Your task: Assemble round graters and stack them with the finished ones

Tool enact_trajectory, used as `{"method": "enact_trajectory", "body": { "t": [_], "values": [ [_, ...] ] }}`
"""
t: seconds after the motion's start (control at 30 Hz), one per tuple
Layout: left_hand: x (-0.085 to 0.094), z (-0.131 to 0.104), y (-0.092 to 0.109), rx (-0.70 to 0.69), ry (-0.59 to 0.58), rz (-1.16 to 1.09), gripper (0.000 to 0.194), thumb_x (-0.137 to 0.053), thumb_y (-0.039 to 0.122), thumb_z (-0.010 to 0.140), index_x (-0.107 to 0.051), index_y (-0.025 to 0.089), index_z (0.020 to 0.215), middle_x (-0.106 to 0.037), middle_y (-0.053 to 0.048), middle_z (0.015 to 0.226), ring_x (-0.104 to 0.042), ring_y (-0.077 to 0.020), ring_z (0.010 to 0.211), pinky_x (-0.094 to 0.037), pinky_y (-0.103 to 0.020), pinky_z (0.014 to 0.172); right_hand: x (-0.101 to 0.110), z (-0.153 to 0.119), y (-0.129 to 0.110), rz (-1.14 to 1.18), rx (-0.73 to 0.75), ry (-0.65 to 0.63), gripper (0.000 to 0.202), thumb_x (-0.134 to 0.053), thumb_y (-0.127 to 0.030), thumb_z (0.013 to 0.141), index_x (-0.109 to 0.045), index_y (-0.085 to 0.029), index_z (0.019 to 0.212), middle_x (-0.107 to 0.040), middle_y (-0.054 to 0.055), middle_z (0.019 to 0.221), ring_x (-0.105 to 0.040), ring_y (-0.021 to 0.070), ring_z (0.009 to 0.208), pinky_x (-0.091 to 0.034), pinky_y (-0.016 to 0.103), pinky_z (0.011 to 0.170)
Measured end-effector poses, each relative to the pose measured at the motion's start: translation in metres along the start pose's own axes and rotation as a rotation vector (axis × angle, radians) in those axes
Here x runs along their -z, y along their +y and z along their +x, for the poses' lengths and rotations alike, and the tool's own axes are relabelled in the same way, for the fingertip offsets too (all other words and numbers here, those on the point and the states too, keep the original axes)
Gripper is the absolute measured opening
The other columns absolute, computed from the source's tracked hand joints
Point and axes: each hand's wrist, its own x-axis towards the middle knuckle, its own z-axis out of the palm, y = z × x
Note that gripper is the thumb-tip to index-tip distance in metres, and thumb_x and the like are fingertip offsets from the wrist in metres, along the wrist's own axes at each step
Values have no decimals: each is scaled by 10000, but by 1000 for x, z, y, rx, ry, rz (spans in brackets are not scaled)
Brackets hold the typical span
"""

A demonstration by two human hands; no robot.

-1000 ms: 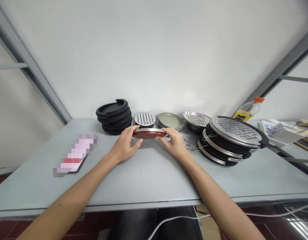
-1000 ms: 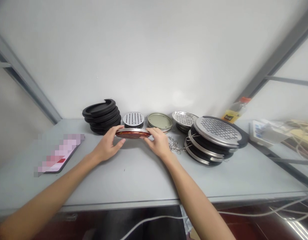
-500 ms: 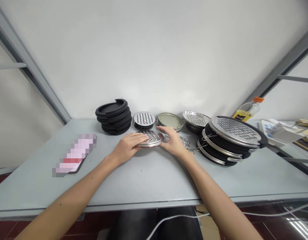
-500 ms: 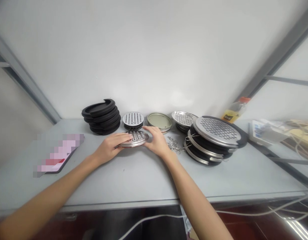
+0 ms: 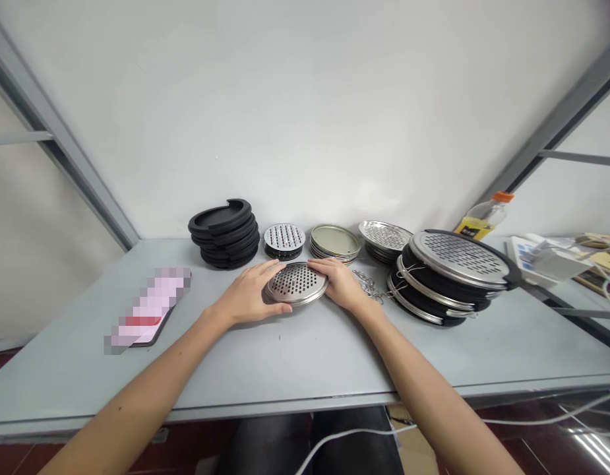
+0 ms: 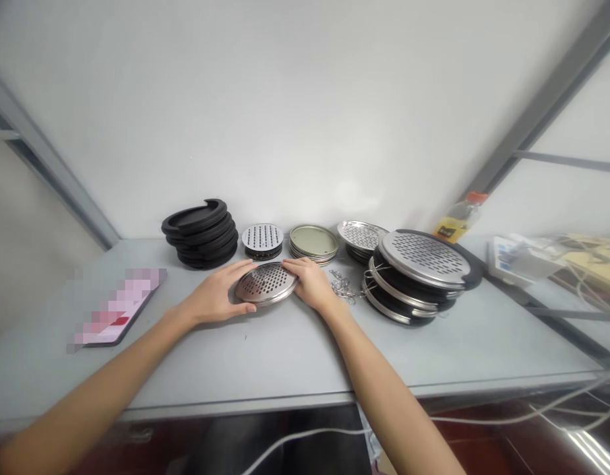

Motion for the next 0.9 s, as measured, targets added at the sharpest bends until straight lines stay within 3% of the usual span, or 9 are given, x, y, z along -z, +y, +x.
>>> {"method": "enact_trajectory", "body": {
  "t": [0.27,0.4,0.57,0.73,0.9],
  "values": [
    [-3,-2,4,121,-191,50,1003,-668,710,659,-348,203,1463,-359,-121,1507,-415,-355,1321,-353,-468,1090,-5,-1,-7,69,-104,10,469,-553,-77,741,-661,-212,1177,-651,84,1230,-625,247,1103,-493,403,975],
    [-2,-2,0,121,-205,70,959,-672,683,676,-352,231,1459,-357,-96,1511,-394,-326,1340,-342,-436,1103,-4,0,-6,147,-76,-26,505,-530,-44,707,-655,-185,1176,-642,99,1237,-613,236,1129,-474,380,1003],
    [2,-3,-10,103,-269,68,1043,-674,715,645,-301,218,1483,-287,-106,1544,-326,-327,1382,-300,-430,1128,0,2,-8,212,-32,-100,506,-564,-72,692,-642,-170,1182,-633,109,1245,-605,245,1135,-465,385,1003],
    [2,-3,-9,131,-301,68,985,-545,739,749,-232,198,1509,-246,-114,1560,-275,-314,1410,-265,-430,1142,0,2,-12,220,-73,-79,483,-558,-88,716,-633,-151,1188,-626,125,1255,-590,255,1155,-447,401,1017],
    [0,-3,-10,130,-305,113,997,-567,743,728,-250,201,1502,-236,-122,1562,-252,-325,1416,-255,-446,1143,5,1,-11,294,-42,-220,633,-529,-34,658,-569,-163,1277,-575,110,1332,-570,257,1181,-452,383,1008]
  ]
}}
